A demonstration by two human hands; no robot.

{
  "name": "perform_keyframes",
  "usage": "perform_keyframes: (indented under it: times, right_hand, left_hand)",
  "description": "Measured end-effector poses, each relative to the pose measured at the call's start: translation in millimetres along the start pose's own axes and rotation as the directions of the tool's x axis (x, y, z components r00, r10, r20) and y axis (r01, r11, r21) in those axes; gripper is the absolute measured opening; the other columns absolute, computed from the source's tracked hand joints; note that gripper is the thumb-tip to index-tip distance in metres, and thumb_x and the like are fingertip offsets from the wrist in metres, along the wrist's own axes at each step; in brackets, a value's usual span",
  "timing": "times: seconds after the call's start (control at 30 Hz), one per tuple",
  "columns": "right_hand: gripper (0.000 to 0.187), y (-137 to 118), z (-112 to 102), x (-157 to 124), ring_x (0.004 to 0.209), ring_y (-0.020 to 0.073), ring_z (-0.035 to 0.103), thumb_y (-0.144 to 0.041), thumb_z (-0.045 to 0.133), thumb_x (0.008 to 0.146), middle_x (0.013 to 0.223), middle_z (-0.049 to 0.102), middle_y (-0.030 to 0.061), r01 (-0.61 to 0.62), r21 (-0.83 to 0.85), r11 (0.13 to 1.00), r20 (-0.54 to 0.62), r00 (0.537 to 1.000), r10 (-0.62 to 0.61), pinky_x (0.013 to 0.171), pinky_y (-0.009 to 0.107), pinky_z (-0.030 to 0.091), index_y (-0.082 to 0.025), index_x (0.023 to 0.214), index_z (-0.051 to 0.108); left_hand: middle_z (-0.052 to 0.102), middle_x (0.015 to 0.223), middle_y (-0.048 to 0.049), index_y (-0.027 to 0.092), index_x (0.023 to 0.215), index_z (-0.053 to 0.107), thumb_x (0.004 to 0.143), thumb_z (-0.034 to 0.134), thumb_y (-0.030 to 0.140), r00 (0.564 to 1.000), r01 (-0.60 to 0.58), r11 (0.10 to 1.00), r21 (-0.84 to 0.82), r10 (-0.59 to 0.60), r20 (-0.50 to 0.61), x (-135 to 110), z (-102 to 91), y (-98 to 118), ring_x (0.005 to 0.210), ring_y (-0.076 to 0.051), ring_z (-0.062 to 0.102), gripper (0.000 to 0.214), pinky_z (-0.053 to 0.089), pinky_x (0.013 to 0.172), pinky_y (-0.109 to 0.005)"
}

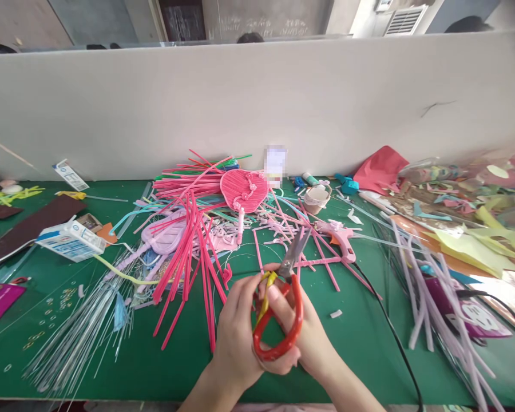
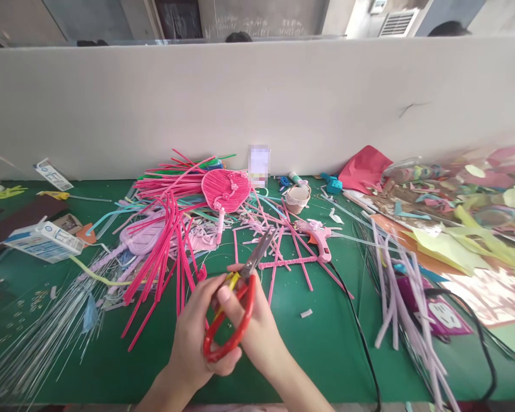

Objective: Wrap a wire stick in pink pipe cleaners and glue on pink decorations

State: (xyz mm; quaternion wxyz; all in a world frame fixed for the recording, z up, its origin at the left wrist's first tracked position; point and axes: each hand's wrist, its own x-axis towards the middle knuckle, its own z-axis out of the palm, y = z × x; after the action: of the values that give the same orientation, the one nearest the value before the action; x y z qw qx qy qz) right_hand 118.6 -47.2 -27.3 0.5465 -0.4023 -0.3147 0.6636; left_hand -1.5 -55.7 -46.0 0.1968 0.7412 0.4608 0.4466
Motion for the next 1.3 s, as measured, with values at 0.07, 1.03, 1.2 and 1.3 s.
perform_keyframes:
  times: [0.07, 1.03, 1.2, 1.3]
  right_hand:
    - [0.046, -6, 0, -4, 0.079, 0.0166, 0.066, -0.039, 0.079, 0.076, 0.093, 0.07, 0.0009, -0.12, 0.043, 0.992, 0.073, 0.991, 0.116, 0.075, 0.029, 0.054, -0.028, 0.116, 0.062]
    - [0.059, 20, 24, -4, 0.036, 0.0056, 0.018, -0.069, 0.051, 0.087, 0.043, 0.024, -0.0097, 0.071, 0.067, 0.995, -0.306, 0.951, -0.047, 0.033, 0.021, 0.014, -0.023, 0.056, 0.029]
    - [0.06, 17, 29, -7, 0.033, 0.0055, 0.016, -0.073, 0.054, 0.082, 0.044, 0.023, -0.0109, 0.036, 0.131, 0.991, -0.331, 0.944, 0.009, 0.031, 0.021, 0.013, -0.025, 0.059, 0.027]
    - [0.06, 21, 30, -9, 0.035, 0.0053, 0.014, -0.073, 0.053, 0.083, 0.045, 0.021, -0.011, 0.066, 0.113, 0.991, -0.343, 0.939, -0.023, 0.031, 0.021, 0.012, -0.025, 0.059, 0.027]
  left_hand:
    - [0.055, 0.124, -0.0182, 0.02, 0.141, 0.037, 0.072, 0.069, 0.056, 0.997, 0.066, 0.998, 0.013, -0.065, -0.027, 1, -2.9, -3, 0.104, -0.033, 0.063, 0.084, 0.057, 0.084, -0.045]
    - [0.031, 0.057, 0.0063, 0.022, 0.065, 0.038, 0.095, 0.048, 0.054, 0.744, 0.439, 0.696, -0.568, -0.636, -0.204, 23, 9.9, 11, 0.049, -0.01, 0.03, 0.044, 0.027, 0.044, -0.022]
    - [0.037, 0.059, 0.0043, 0.022, 0.065, 0.042, 0.096, 0.046, 0.051, 0.774, 0.424, 0.775, -0.469, -0.579, -0.258, 17, 13.9, 11, 0.051, -0.012, 0.034, 0.043, 0.029, 0.045, -0.023]
    - [0.035, 0.057, 0.0047, 0.022, 0.063, 0.041, 0.095, 0.045, 0.055, 0.717, 0.428, 0.701, -0.57, -0.647, -0.258, 14, 18.3, 15, 0.05, -0.011, 0.035, 0.046, 0.031, 0.044, -0.022]
